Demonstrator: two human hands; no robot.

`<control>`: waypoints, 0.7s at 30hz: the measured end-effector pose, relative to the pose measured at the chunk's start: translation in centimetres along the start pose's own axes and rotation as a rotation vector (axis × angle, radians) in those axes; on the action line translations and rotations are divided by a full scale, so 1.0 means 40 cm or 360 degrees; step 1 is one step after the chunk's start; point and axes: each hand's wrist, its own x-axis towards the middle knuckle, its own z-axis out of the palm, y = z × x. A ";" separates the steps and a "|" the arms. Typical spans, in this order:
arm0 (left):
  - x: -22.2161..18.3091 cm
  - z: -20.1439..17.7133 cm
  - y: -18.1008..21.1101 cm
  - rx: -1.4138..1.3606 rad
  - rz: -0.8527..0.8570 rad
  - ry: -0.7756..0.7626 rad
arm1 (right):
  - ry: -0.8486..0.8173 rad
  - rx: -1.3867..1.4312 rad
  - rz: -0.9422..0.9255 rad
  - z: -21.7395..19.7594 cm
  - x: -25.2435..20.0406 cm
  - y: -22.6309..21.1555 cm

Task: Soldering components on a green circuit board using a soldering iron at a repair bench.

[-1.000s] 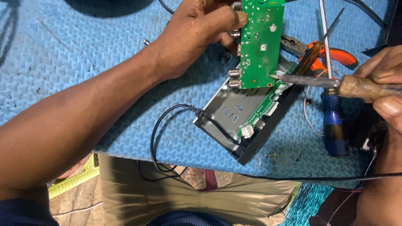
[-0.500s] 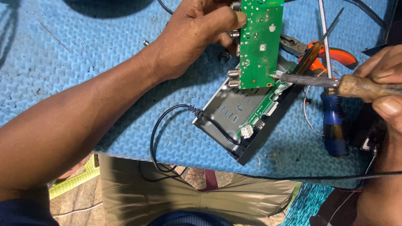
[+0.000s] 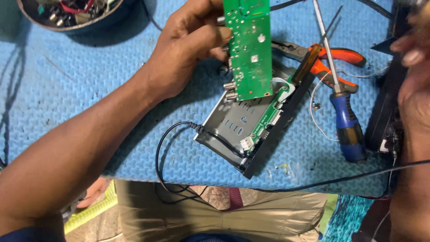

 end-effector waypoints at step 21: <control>-0.029 0.011 0.029 -0.0071 0.0286 -0.0239 | -0.0141 -0.0527 -0.0732 0.164 0.190 -0.427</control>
